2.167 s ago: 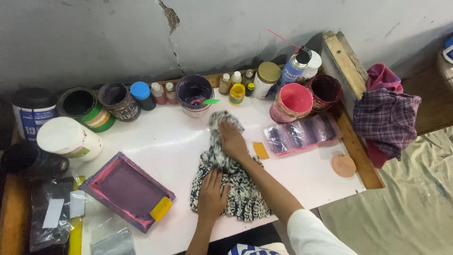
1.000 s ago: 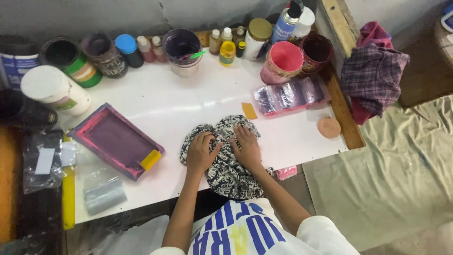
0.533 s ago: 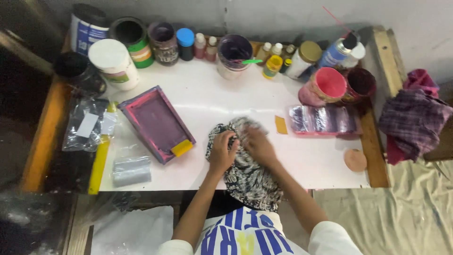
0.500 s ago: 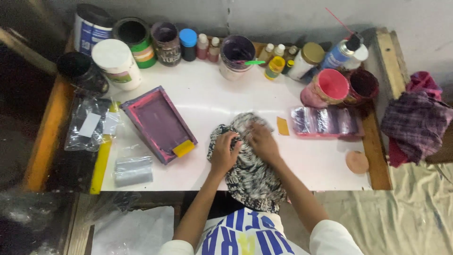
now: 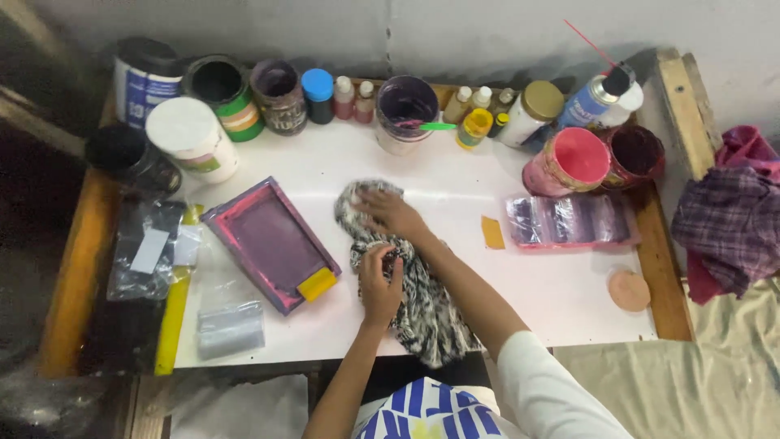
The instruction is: The person wipes a white table with a patterned cloth, then stirs a dark purple substance in a container using a green stick. They place several small plastic bags on the table and spread them out. Finally, they use the stick to spread the purple substance onto a rectangular tray.
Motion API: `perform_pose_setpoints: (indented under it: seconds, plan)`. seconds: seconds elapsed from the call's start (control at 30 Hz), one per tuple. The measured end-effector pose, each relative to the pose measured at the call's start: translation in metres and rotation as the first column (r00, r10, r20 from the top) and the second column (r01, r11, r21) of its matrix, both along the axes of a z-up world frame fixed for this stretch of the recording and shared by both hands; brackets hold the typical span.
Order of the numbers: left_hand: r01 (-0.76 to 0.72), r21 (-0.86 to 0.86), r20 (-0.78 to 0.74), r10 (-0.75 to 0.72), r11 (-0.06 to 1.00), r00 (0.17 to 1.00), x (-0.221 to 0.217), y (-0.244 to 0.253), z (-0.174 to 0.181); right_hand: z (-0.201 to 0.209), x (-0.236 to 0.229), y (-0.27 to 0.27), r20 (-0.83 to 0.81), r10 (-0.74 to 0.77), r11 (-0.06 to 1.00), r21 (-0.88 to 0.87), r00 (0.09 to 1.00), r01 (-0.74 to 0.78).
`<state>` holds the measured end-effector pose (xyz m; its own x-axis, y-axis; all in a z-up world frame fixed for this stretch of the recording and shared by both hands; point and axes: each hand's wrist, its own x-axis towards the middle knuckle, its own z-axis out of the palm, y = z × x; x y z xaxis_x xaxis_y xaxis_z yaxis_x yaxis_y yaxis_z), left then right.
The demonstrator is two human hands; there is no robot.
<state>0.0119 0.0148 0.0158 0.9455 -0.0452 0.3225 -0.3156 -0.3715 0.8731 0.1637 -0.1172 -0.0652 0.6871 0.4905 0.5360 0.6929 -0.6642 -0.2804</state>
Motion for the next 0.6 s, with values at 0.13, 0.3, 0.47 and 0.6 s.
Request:
perform_pose_setpoints:
  seconds: [0.13,0.3,0.47,0.6]
  plan:
    - [0.086,0.056,-0.073,-0.082,0.995,0.994,0.0,-0.003,-0.004,-0.039,0.022,-0.024,0.188,-0.269,0.958,-0.051,0.945,0.282]
    - [0.04,0.108,-0.022,-0.038,0.993,0.999,-0.001,-0.007,-0.02,0.038,-0.062,-0.03,-0.222,-0.304,0.923,-0.308,0.927,0.229]
    - [0.078,0.148,-0.038,-0.073,0.986,0.997,-0.001,-0.008,-0.018,0.024,-0.064,-0.116,-0.237,-0.542,0.839,-0.204,0.806,0.504]
    - [0.087,0.191,-0.069,-0.075,0.978,0.995,0.0,-0.01,-0.017,0.047,-0.048,-0.131,-0.308,-0.771,0.635,-0.301,0.557,0.712]
